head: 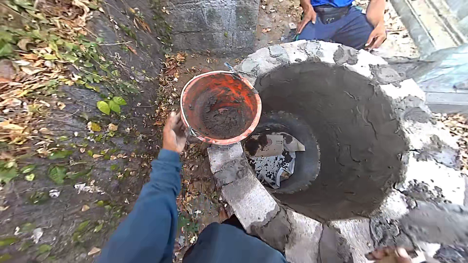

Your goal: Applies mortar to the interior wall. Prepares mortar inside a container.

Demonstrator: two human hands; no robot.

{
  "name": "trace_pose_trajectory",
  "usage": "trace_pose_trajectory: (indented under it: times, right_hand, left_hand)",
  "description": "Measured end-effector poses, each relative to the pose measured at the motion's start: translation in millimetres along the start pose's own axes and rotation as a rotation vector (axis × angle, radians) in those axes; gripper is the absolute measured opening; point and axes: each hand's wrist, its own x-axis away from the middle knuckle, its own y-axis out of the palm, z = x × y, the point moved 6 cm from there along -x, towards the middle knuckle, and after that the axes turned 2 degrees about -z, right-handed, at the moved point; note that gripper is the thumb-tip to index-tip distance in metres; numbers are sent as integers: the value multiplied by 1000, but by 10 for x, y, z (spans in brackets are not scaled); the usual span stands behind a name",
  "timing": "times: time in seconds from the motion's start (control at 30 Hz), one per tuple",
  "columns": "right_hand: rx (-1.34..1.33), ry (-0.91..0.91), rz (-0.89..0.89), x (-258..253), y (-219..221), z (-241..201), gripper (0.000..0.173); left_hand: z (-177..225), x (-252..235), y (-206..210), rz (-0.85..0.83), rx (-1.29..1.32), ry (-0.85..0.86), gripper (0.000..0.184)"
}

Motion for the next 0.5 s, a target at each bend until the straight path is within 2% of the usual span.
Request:
trace_pose_trajectory:
  times: [0.07,0.13,0.2,0.27,0.37,0.5]
  right_hand:
    - [48,-74,-206,-209,428,-417,33]
    - [172,-179,-350,-412,898,-770,47]
    - [260,-317,-467,-610,1414,-1012,56]
    - [356,-427,-577,-736,1873,-1199,61]
    - [550,-593,-715,-751,2416,-1478,53]
    - [914,-710,-841,-603,2958,-1673,40]
  left_hand:
    - [201,-284,162,-84,0,-15,41]
    - [240,-417,323,-33,-63,-89,34]
    - [263,-426,428,70,-113,-126,34]
    - [273,-329,469,90,-107,-89,39]
    - [409,19,548,75,-93,8,45]
    - [730,566,650,53,-148,118,37]
